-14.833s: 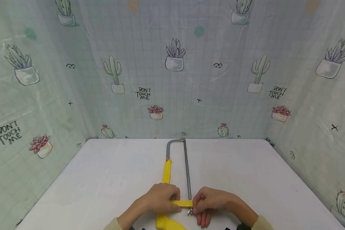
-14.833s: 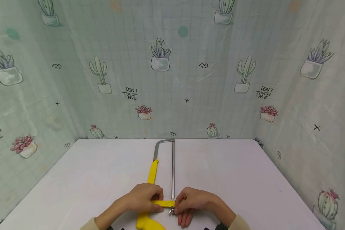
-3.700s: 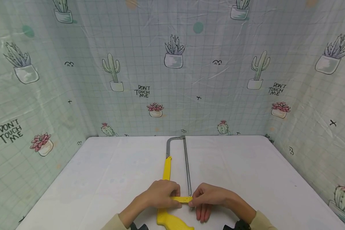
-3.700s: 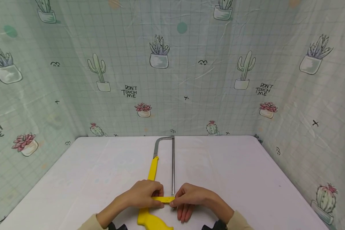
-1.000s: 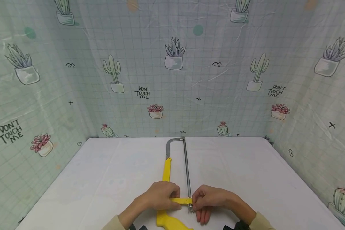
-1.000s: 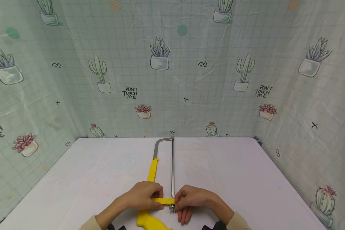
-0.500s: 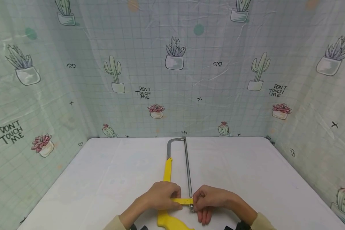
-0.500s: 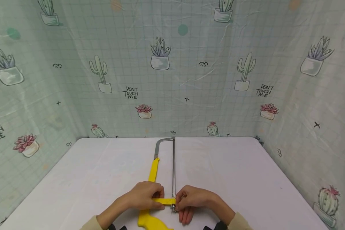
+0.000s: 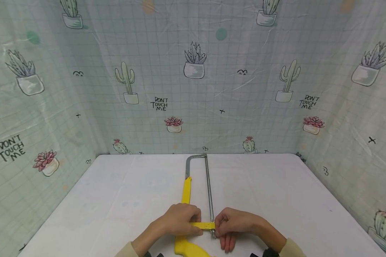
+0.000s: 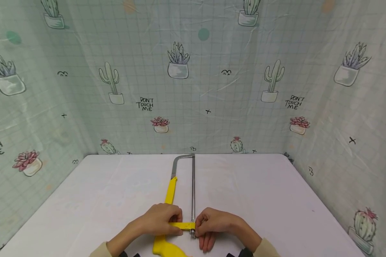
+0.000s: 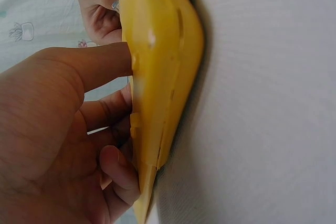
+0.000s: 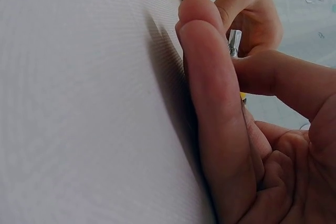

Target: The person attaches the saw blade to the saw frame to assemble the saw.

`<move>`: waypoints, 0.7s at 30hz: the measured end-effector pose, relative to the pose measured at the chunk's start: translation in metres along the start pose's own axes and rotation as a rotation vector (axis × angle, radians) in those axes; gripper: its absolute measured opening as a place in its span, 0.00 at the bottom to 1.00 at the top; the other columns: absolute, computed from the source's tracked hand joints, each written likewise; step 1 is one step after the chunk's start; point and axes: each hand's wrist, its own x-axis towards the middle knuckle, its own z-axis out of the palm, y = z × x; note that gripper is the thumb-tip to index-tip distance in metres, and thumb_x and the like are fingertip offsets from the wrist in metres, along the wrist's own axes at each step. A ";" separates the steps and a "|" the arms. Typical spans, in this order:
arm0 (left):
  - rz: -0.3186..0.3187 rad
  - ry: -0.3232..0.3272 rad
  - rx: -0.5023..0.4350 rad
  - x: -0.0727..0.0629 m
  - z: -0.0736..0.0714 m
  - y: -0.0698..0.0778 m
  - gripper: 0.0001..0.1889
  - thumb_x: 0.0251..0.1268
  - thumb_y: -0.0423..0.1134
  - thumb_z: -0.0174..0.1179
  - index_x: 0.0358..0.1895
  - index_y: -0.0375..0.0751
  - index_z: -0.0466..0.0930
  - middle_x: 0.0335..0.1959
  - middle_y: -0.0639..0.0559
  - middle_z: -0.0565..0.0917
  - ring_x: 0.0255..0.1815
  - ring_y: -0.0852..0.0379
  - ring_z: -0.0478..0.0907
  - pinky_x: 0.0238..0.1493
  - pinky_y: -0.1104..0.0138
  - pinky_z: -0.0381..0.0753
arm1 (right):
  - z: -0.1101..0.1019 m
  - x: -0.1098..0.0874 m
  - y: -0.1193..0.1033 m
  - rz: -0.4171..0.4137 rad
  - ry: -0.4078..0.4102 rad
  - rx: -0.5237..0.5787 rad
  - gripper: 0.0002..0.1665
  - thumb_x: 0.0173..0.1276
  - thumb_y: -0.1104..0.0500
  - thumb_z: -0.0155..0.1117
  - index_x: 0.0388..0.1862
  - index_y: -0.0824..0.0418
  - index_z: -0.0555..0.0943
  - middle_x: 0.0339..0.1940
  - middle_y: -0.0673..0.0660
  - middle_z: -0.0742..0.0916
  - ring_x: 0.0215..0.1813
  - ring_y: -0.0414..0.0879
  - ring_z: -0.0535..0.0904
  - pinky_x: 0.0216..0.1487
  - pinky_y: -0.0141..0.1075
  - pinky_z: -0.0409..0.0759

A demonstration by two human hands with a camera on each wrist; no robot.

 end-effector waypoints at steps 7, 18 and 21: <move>0.009 0.005 0.004 0.000 0.000 -0.001 0.13 0.55 0.55 0.74 0.28 0.60 0.79 0.21 0.68 0.74 0.24 0.69 0.67 0.30 0.73 0.67 | 0.000 0.000 0.000 0.002 0.001 0.000 0.04 0.70 0.62 0.62 0.38 0.62 0.82 0.23 0.51 0.90 0.23 0.38 0.87 0.26 0.28 0.83; 0.008 0.004 0.001 0.000 -0.001 -0.001 0.12 0.56 0.55 0.74 0.29 0.60 0.79 0.21 0.68 0.75 0.24 0.69 0.68 0.30 0.72 0.67 | 0.000 -0.001 -0.003 -0.010 -0.009 0.007 0.06 0.70 0.62 0.62 0.39 0.64 0.83 0.23 0.50 0.90 0.24 0.38 0.87 0.26 0.29 0.83; 0.012 0.005 0.003 0.000 -0.001 -0.001 0.12 0.56 0.55 0.74 0.28 0.60 0.79 0.21 0.68 0.74 0.24 0.69 0.68 0.30 0.72 0.67 | -0.001 -0.001 -0.003 -0.011 -0.016 0.012 0.06 0.70 0.63 0.62 0.40 0.65 0.83 0.24 0.51 0.90 0.25 0.38 0.87 0.27 0.29 0.83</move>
